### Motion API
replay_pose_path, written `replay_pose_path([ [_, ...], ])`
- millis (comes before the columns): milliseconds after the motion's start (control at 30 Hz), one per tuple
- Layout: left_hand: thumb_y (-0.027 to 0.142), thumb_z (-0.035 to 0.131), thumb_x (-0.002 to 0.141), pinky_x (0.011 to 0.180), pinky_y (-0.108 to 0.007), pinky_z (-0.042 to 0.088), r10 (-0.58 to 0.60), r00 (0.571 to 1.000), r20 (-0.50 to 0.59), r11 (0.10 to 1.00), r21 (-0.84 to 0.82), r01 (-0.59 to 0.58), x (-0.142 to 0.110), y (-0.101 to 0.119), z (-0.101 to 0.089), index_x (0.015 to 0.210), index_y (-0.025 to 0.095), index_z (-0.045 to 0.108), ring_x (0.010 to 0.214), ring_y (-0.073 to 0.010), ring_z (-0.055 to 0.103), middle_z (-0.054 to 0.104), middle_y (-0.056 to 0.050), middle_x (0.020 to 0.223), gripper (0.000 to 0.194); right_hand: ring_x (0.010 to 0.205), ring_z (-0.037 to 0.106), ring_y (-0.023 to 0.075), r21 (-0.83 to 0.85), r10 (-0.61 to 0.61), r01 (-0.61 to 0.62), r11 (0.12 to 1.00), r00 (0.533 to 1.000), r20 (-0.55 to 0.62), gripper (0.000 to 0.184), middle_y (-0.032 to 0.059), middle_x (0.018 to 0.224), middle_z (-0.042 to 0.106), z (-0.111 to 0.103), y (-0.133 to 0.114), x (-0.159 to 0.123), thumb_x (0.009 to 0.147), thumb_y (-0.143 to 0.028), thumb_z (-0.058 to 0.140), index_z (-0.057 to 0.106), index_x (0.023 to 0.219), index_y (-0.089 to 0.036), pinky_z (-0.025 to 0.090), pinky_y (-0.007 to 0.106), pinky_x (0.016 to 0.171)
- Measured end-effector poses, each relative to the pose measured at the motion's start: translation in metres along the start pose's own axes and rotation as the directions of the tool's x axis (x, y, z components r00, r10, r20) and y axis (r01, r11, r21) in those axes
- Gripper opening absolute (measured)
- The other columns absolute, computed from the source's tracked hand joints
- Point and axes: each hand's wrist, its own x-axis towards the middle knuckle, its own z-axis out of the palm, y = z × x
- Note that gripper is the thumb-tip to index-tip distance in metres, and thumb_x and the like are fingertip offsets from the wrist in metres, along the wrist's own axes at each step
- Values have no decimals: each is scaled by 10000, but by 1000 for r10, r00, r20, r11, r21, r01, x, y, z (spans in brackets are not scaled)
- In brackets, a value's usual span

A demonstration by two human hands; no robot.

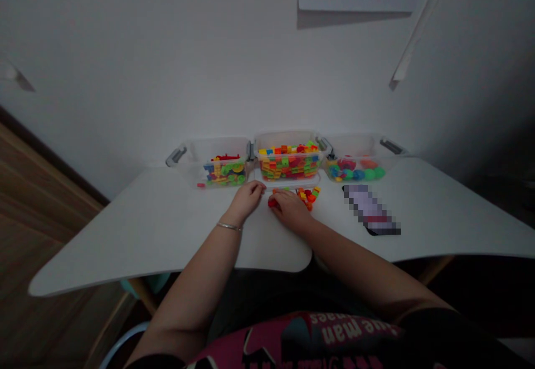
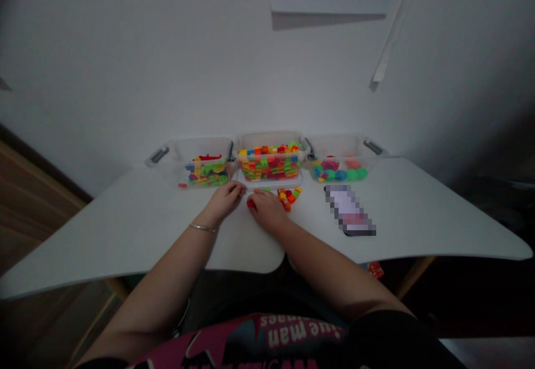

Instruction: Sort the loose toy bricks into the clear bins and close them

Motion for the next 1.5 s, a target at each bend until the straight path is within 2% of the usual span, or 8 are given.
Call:
replay_pose_path([
  [233,214,480,862,899,-331,515,69,997,24,991,110,-72,-2,5,0,920,165,702,892,-202,657,728,-74,947,235,1080,599,229,71,39,-35,997,998,-58,192,83,1092,699,0,11,4,885,-163,559,659,1043,-202,446,407,994],
  [467,174,501,858,949,-342,507,175,985,-7,971,166,-171,-1,-2,4,975,161,710,978,-203,650,718,-87,1019,240,1144,589,248,186,40,11,982,962,-271,282,107,1177,682,0,15,3,901,-213,526,645,1156,-211,448,446,1028],
  [667,127,525,847,1002,-376,487,282,958,54,933,218,-286,-4,6,1,1012,174,719,1015,-206,644,723,-81,1047,259,1149,586,256,163,37,54,985,859,-510,197,114,1150,669,-32,18,12,901,-309,528,631,1047,-227,466,449,1015],
  [833,121,540,853,967,-362,510,346,932,107,911,201,-361,-7,7,3,1046,162,714,1008,-202,636,690,-101,1048,263,1084,605,249,180,159,-56,982,761,-630,245,124,1150,664,-70,31,34,892,-306,526,595,1102,-202,498,409,947],
  [1000,105,553,850,985,-367,502,360,922,140,905,188,-382,-9,6,7,1072,168,701,1026,-198,621,659,-100,1079,275,1074,617,240,117,169,-124,985,784,-598,229,106,1135,689,-84,48,61,896,-249,487,648,1050,-197,475,394,978],
  [1233,128,539,883,990,-368,501,360,919,161,904,184,-386,-9,8,9,1117,157,689,1040,-197,615,655,-106,1096,279,1165,599,245,-83,104,-159,984,882,-459,284,98,1243,685,-76,45,64,936,-241,460,707,1062,-181,373,443,1083],
  [1367,125,549,877,997,-379,502,374,909,181,892,199,-407,-8,8,10,1116,159,693,1050,-202,618,670,-107,1094,281,1211,567,277,-233,61,-159,959,923,-379,355,119,1301,653,-71,37,59,969,-316,443,668,1190,-152,286,484,1128],
  [1500,122,550,876,988,-387,513,398,898,186,880,197,-431,-7,4,12,1104,172,698,1036,-197,627,680,-97,1097,276,1241,526,322,-386,50,-171,907,951,-304,527,195,1329,608,-68,35,56,925,-316,514,501,1391,-71,256,485,1134],
])
